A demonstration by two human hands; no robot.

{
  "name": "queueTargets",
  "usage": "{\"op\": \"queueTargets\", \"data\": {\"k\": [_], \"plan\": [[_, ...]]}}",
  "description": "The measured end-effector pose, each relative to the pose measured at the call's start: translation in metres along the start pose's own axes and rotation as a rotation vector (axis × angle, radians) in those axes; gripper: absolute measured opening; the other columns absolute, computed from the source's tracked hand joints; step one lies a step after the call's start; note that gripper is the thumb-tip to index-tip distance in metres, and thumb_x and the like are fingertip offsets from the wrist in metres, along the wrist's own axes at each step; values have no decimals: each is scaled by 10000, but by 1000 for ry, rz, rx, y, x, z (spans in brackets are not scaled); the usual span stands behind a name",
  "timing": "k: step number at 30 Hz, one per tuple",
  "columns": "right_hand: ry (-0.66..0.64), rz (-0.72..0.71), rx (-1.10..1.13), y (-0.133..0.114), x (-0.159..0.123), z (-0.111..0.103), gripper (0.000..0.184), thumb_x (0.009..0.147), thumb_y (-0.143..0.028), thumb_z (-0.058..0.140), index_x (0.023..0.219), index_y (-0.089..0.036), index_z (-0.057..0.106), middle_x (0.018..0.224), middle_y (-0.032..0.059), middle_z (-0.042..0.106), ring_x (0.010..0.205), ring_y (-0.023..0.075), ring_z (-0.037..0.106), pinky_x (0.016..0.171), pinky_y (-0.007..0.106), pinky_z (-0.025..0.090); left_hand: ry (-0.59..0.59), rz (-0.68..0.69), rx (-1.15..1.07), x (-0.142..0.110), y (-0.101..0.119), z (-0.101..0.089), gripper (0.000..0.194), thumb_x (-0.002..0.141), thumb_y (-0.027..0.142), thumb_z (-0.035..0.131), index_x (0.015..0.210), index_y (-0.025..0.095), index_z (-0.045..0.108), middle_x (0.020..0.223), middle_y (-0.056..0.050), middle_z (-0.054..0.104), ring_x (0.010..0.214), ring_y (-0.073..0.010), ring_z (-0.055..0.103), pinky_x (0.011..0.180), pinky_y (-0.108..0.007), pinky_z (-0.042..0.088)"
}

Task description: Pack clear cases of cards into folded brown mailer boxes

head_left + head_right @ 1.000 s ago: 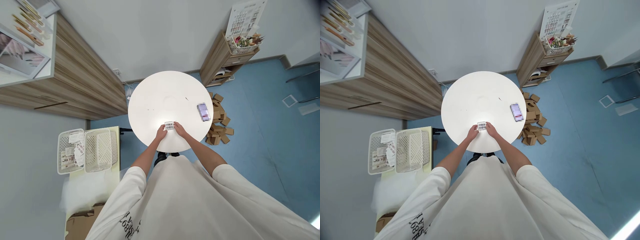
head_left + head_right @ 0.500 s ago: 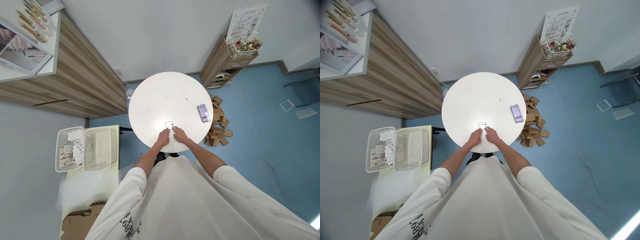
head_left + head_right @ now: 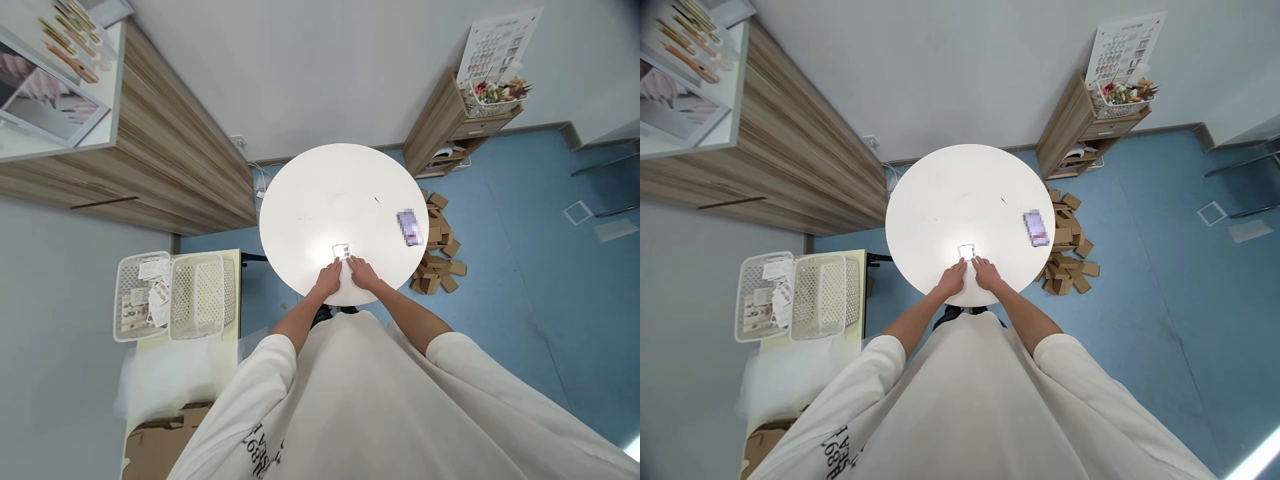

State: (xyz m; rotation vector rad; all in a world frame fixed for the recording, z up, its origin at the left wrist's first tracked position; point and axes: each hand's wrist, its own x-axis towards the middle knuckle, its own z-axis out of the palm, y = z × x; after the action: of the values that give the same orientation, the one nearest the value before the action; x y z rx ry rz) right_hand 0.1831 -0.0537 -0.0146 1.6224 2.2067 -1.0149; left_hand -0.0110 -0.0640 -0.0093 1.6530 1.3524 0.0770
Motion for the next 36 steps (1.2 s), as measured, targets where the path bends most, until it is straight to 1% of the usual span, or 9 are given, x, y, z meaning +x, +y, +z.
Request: {"op": "queueTargets", "data": {"k": [3, 9, 16, 19, 21, 25, 29, 32, 36], "plan": [[-13, 7, -13, -1, 0, 0, 754, 921, -196, 433, 1641, -201, 211, 1697, 88, 194, 1530, 313, 214, 1164, 495, 331, 11, -8, -32, 0, 0, 2, 735, 796, 184, 559, 1517, 226, 424, 1700, -83, 193, 1533, -371, 242, 1208, -533, 242], [-43, 9, -8, -3, 0, -5, 787, 907, -212, 446, 1647, -202, 176, 1699, 88, 182, 1533, 321, 211, 1173, 512, 318, -11, -33, 8, -1, 2, 5, 768, 804, 194, 555, 1548, 224, 369, 1713, -72, 135, 1542, -383, 204, 1198, -547, 258], [-85, -7, -90, -19, 12, -12, 792, 904, -240, 471, 1641, -179, 185, 1699, 109, 173, 1513, 348, 252, 1178, 506, 298, 56, -76, -53, -3, 2, -1, 742, 817, 231, 554, 1538, 215, 381, 1708, -100, 153, 1536, -388, 218, 1223, -563, 180], [-102, -48, -139, -37, 27, -13, 804, 905, -248, 484, 1643, -181, 173, 1701, 113, 164, 1510, 353, 250, 1181, 503, 285, 102, -107, -32, -9, -9, -13, 759, 819, 221, 542, 1555, 200, 357, 1710, -107, 141, 1537, -396, 205, 1221, -575, 164], [-120, -68, -170, -52, 39, -12, 807, 908, -256, 483, 1644, -178, 162, 1703, 115, 155, 1509, 355, 248, 1182, 499, 282, 93, -137, 64, -15, -20, -23, 780, 831, 205, 518, 1581, 197, 303, 1716, -100, 105, 1534, -388, 213, 1212, -572, 188], [-155, -74, -236, -86, 61, -6, 812, 920, -258, 477, 1646, -174, 125, 1706, 117, 145, 1504, 348, 252, 1174, 480, 289, 32, -193, 331, -24, -44, -45, 784, 877, 174, 454, 1614, 206, 188, 1726, -78, 25, 1503, -343, 289, 1162, -518, 313], [-157, -49, -255, -114, 76, 0, 834, 918, -249, 500, 1648, -176, 103, 1708, 122, 130, 1503, 352, 245, 1167, 468, 294, 32, -201, 422, -30, -63, -63, 767, 897, 166, 438, 1614, 219, 170, 1727, -72, 22, 1456, -329, 365, 1101, -481, 397], [-156, -14, -252, -127, 82, 3, 855, 911, -240, 515, 1651, -185, 90, 1709, 120, 125, 1497, 359, 252, 1161, 472, 304, 26, -172, 446, -31, -74, -73, 770, 898, 159, 443, 1614, 223, 166, 1726, -78, 28, 1444, -333, 382, 1087, -482, 412], [-146, 29, -215, -132, 82, 6, 847, 922, -235, 496, 1654, -226, 70, 1712, 97, 124, 1507, 350, 239, 1153, 488, 320, 4, -119, 464, -31, -86, -78, 769, 901, 163, 453, 1613, 222, 167, 1724, -96, 35, 1438, -344, 390, 1057, -477, 439]]}}
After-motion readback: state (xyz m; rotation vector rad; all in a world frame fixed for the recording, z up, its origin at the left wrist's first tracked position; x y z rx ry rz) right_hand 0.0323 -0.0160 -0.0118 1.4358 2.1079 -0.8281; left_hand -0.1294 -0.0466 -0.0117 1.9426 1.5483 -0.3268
